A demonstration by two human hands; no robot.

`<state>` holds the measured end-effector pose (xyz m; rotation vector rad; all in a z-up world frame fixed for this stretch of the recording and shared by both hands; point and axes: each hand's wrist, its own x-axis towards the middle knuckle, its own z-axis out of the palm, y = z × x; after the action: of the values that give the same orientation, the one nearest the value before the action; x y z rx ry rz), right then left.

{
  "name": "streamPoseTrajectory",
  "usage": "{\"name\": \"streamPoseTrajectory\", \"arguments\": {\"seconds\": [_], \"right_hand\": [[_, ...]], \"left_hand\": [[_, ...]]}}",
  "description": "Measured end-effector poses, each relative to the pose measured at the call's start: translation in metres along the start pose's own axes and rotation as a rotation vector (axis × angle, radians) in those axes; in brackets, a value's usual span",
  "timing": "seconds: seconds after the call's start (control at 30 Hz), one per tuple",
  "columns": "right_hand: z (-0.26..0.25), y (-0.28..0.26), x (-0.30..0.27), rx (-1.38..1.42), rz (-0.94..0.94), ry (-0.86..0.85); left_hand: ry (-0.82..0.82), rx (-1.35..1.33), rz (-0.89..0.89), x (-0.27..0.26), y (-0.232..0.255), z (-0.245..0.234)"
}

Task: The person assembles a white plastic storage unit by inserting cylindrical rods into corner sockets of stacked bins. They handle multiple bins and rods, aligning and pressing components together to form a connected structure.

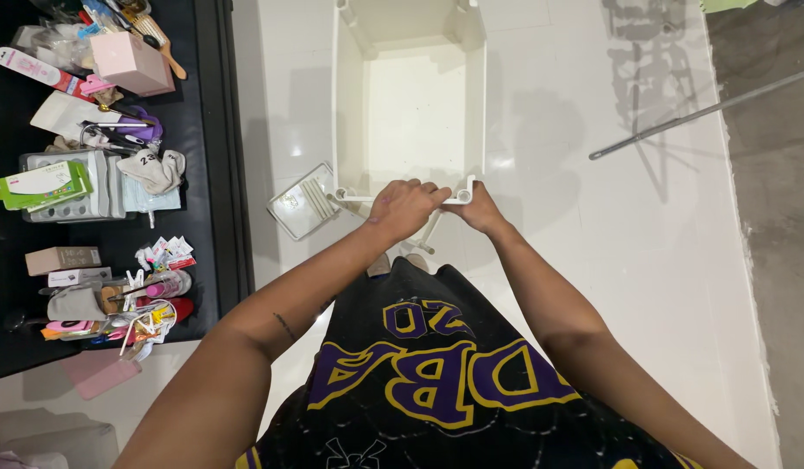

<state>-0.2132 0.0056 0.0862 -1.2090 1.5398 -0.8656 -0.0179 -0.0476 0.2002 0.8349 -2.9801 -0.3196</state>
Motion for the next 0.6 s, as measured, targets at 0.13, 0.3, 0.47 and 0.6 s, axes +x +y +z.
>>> {"name": "streamPoseTrajectory", "arguments": {"seconds": [0.13,0.3,0.47,0.6], "right_hand": [[0.007,0.008,0.005,-0.030,-0.050,0.044],[0.027,0.031,0.012,-0.065,-0.101,0.180],[0.044,0.044,0.013,-0.079,-0.102,0.353],[0.050,0.048,0.015,-0.186,-0.199,0.550]], "left_hand": [[0.031,-0.005,0.011,0.000,0.001,0.004],[0.053,-0.023,-0.064,-0.004,-0.004,0.007],[0.093,-0.003,-0.068,-0.010,0.000,0.014],[0.123,0.019,-0.079,-0.008,0.005,0.017]]}}
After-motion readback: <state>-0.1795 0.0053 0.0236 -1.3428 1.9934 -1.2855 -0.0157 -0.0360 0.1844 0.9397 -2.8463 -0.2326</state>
